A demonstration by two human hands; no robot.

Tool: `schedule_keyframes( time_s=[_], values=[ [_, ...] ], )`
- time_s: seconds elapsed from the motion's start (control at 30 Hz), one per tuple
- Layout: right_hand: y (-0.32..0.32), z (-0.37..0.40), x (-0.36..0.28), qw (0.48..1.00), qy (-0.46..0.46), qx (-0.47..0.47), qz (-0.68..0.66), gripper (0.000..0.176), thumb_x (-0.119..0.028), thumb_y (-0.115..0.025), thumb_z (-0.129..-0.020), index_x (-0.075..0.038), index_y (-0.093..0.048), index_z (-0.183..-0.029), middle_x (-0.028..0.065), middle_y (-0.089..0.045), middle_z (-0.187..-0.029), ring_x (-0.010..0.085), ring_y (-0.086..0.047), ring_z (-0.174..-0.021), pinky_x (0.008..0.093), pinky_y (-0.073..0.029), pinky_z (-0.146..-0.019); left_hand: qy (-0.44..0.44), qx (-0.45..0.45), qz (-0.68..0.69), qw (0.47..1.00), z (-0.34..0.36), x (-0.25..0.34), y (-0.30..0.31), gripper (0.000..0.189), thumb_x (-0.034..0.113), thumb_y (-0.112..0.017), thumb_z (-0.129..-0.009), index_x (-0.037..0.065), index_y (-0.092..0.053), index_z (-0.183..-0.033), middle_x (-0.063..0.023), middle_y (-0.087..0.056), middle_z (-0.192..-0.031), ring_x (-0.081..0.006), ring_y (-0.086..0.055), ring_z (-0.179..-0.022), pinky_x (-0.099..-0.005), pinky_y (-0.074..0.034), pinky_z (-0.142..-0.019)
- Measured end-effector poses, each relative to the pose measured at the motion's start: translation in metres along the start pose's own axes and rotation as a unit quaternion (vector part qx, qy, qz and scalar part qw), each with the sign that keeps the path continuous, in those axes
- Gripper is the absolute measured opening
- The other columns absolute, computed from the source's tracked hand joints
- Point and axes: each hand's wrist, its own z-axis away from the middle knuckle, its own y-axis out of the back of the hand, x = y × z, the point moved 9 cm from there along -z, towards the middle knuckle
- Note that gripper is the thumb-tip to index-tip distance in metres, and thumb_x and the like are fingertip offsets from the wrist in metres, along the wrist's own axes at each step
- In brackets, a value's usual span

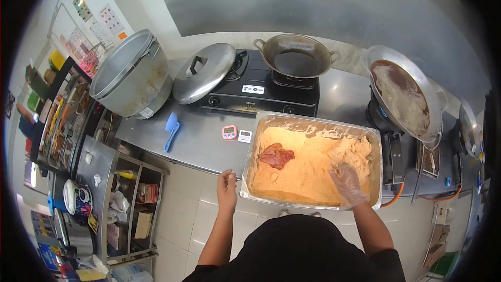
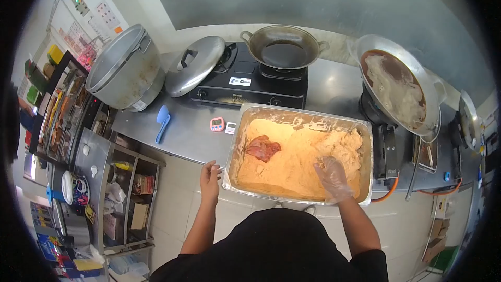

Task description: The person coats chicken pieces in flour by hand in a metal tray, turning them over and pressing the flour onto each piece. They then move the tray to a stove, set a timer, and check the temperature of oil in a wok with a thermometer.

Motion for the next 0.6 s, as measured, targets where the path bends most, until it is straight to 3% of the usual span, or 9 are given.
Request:
schedule_keyframes(
  time_s=[0.1,0.17,0.2,0.23,0.33,0.4,0.47,0.5,0.6],
  values=[
    [-0.012,-0.005,0.005,1.000,-0.002,0.005,-0.022,0.032,-0.026,-0.063,-0.090,0.003,-0.067,-0.103,0.0236,-0.068,-0.093,0.0372,-0.066,-0.088,0.0400,-0.050,-0.081,0.038,0.031,-0.009,0.999,0.002,-0.036,0.038,0.036,0.024,-0.059,-0.097,0.004,-0.055,-0.127,-0.0112,-0.063,-0.110,-0.0205,-0.061,-0.094,-0.0334,-0.049,-0.079],
    [-0.026,-0.015,0.013,1.000,-0.002,0.001,-0.011,0.033,-0.026,-0.063,-0.091,0.004,-0.067,-0.104,0.0233,-0.069,-0.094,0.0372,-0.066,-0.089,0.0398,-0.051,-0.082,0.010,0.005,-0.244,0.970,0.004,-0.064,0.067,0.043,0.033,-0.060,-0.095,0.006,-0.055,-0.128,-0.0144,-0.063,-0.112,-0.0263,-0.061,-0.102,-0.0386,-0.048,-0.088],
    [-0.032,-0.020,0.018,1.000,-0.006,-0.008,0.005,0.033,-0.026,-0.063,-0.091,0.004,-0.067,-0.104,0.0232,-0.069,-0.095,0.0372,-0.067,-0.090,0.0399,-0.051,-0.082,-0.005,-0.009,-0.356,0.934,0.007,-0.073,0.074,0.048,0.038,-0.061,-0.094,0.006,-0.055,-0.128,-0.0160,-0.063,-0.114,-0.0292,-0.061,-0.106,-0.0412,-0.048,-0.092],
    [-0.034,-0.023,0.013,1.000,-0.011,-0.019,0.021,0.034,-0.026,-0.062,-0.091,0.005,-0.067,-0.105,0.0232,-0.069,-0.096,0.0372,-0.067,-0.090,0.0399,-0.051,-0.083,-0.025,0.014,-0.687,0.726,0.037,-0.038,0.064,0.070,0.055,-0.063,-0.087,0.006,-0.051,-0.135,-0.0222,-0.060,-0.123,-0.0385,-0.053,-0.123,-0.0481,-0.038,-0.107],
    [-0.034,-0.029,-0.010,0.990,-0.060,-0.054,-0.116,0.037,-0.029,-0.062,-0.092,0.005,-0.066,-0.106,0.0227,-0.069,-0.098,0.0382,-0.066,-0.093,0.0403,-0.051,-0.086,-0.047,-0.054,-0.751,0.657,0.077,-0.101,0.088,0.087,0.067,-0.058,-0.083,0.004,-0.046,-0.142,-0.0241,-0.054,-0.135,-0.0403,-0.043,-0.133,-0.0486,-0.028,-0.115],
    [-0.039,-0.030,-0.012,0.998,0.027,-0.023,-0.049,0.038,-0.030,-0.062,-0.092,0.005,-0.066,-0.106,0.0224,-0.070,-0.098,0.0377,-0.066,-0.094,0.0398,-0.050,-0.086,0.207,-0.193,-0.494,0.822,0.104,-0.257,0.129,0.091,0.069,-0.056,-0.084,0.001,-0.044,-0.143,-0.0253,-0.052,-0.138,-0.0424,-0.044,-0.132,-0.0499,-0.030,-0.114],
    [-0.025,-0.022,-0.008,0.999,0.035,-0.017,-0.016,0.038,-0.030,-0.061,-0.092,0.005,-0.066,-0.106,0.0221,-0.070,-0.098,0.0368,-0.067,-0.094,0.0392,-0.051,-0.086,0.430,-0.238,-0.333,0.805,0.174,-0.381,0.154,0.087,0.072,-0.049,-0.087,0.002,-0.051,-0.138,-0.0257,-0.059,-0.129,-0.0405,-0.054,-0.123,-0.0506,-0.039,-0.107],
    [-0.024,-0.016,-0.010,0.999,0.005,-0.035,-0.027,0.038,-0.030,-0.061,-0.092,0.005,-0.066,-0.105,0.0220,-0.070,-0.098,0.0362,-0.067,-0.094,0.0388,-0.051,-0.085,0.553,-0.257,-0.288,0.738,0.226,-0.443,0.163,0.083,0.069,-0.047,-0.090,0.006,-0.045,-0.144,-0.0217,-0.055,-0.137,-0.0366,-0.053,-0.125,-0.0523,-0.040,-0.104],
    [-0.010,0.002,-0.006,0.996,-0.048,-0.042,-0.069,0.037,-0.029,-0.061,-0.092,0.005,-0.066,-0.104,0.0219,-0.069,-0.097,0.0346,-0.067,-0.093,0.0381,-0.051,-0.083,0.611,-0.172,-0.107,0.765,0.267,-0.430,0.123,0.083,0.069,-0.047,-0.091,0.007,-0.042,-0.145,-0.0205,-0.053,-0.139,-0.0361,-0.053,-0.125,-0.0523,-0.040,-0.103]
  ],
)
